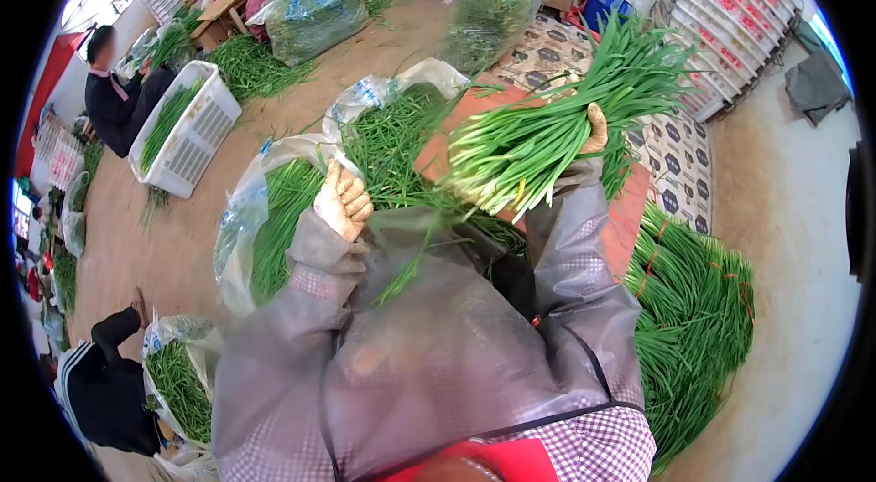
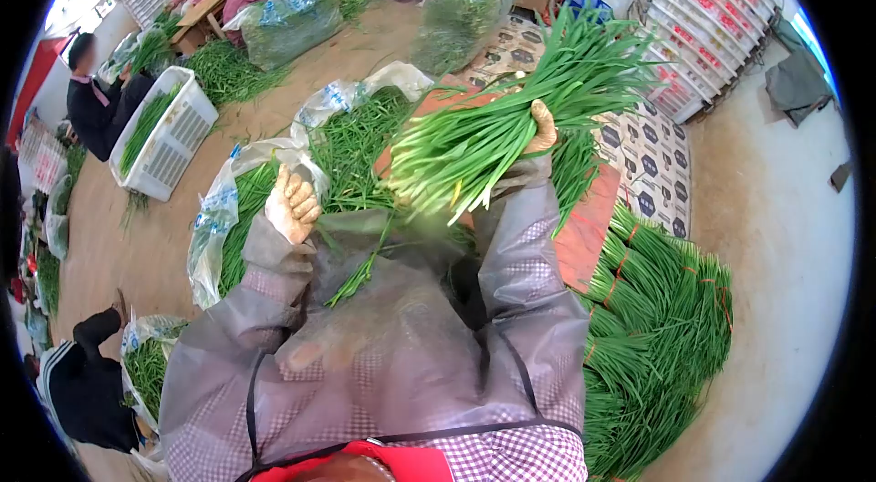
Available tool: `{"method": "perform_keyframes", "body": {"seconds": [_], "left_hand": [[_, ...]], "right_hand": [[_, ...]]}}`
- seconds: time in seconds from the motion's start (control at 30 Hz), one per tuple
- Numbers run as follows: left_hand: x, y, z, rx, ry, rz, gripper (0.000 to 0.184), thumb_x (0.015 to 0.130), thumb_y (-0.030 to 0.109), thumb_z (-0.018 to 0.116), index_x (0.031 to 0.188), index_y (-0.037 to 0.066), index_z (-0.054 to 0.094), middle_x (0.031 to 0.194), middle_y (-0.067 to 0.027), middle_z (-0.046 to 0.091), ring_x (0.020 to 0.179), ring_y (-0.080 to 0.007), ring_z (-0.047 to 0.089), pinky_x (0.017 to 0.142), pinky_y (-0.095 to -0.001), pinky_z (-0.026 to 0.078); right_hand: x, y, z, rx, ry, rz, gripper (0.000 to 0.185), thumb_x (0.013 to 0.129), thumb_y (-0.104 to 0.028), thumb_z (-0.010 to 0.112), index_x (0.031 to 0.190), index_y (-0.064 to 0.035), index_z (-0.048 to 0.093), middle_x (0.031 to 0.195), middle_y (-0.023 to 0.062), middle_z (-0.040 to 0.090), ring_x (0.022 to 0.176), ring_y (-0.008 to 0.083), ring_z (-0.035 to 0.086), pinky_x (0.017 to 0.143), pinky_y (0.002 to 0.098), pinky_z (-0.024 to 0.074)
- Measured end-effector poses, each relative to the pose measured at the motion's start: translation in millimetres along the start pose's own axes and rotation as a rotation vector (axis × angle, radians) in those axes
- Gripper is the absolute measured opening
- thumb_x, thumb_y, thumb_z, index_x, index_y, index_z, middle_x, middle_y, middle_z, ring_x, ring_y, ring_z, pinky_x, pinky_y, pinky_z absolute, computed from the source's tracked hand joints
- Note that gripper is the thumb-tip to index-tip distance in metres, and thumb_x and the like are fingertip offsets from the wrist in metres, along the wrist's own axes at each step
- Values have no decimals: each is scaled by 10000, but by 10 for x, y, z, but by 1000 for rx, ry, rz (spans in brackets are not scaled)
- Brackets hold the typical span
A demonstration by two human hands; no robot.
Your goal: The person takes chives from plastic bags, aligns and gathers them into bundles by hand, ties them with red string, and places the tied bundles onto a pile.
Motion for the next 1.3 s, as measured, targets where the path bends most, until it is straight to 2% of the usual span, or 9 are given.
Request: {"method": "perform_keyframes", "body": {"seconds": [0.17,0.23,0.27,0.43,0.5,0.7,0.9,0.97,1.3], "left_hand": [[189,225,-374,1151,125,-2,497,832,556,615,886,62,607,663,-97,596,503,-200,549,461,-308,427],[71,510,184,2100,42,339,739,785,552,657,1232,-22,527,1002,-225,658,902,-333,654,785,-387,511],[44,596,389,1955,136,6,907,734,568,690,1346,-42,416,1211,-273,568,1193,-353,521,1010,-357,388],[328,268,1787,1727,-436,451,933,761,502,710,1418,-20,302,1436,-237,360,1349,-309,341,1088,-379,298],[375,-46,2220,1491,-606,237,945,736,458,746,1423,-13,300,1442,-229,351,1359,-312,314,1094,-384,284],[629,-86,2884,1072,-546,646,926,652,198,847,1383,27,305,1257,-150,517,1237,-271,450,1023,-373,384],[1143,-290,2792,698,-623,492,823,672,66,826,1324,34,326,1162,-112,574,1119,-247,533,933,-336,470],[1333,-401,2624,676,-607,447,785,663,59,831,1294,30,364,1143,-107,585,1090,-240,547,922,-336,477],[1884,-705,2212,634,-539,411,603,620,27,854,1142,14,552,1045,-80,638,944,-204,618,868,-334,517]], "right_hand": [[80,-377,153,-36,-50,-56,492,773,-163,654,1210,-1,496,971,120,614,877,269,631,830,448,547],[80,-429,200,-133,-21,-89,493,753,-130,662,1198,4,500,987,126,616,889,269,632,821,447,553],[82,-383,181,-152,-3,-77,481,751,-126,665,1188,0,509,981,126,619,878,269,635,812,449,557],[23,84,516,-161,18,107,464,720,-47,673,1164,-23,538,969,122,633,852,284,658,788,439,573],[-2,83,817,-349,15,10,482,705,-41,675,1165,-9,534,987,145,631,831,286,657,787,413,565],[187,98,887,-833,138,38,542,705,3,710,1207,36,508,1096,161,622,982,271,631,830,373,543],[383,94,1231,-1045,-327,70,531,707,-147,803,1148,40,574,1140,145,618,1021,233,610,869,341,509],[294,301,955,-1517,-519,294,526,717,-174,793,1149,36,578,1159,142,608,1006,213,608,865,331,502],[540,882,-971,-1536,-280,351,399,888,-182,560,1234,12,520,1160,148,589,953,227,599,831,356,527]]}}
Point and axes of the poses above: each hand's wrist, its own x-axis towards the middle knuckle, its own z-axis out of the palm, y = z × x, the point moved 10 cm from there along x, towards the middle knuckle
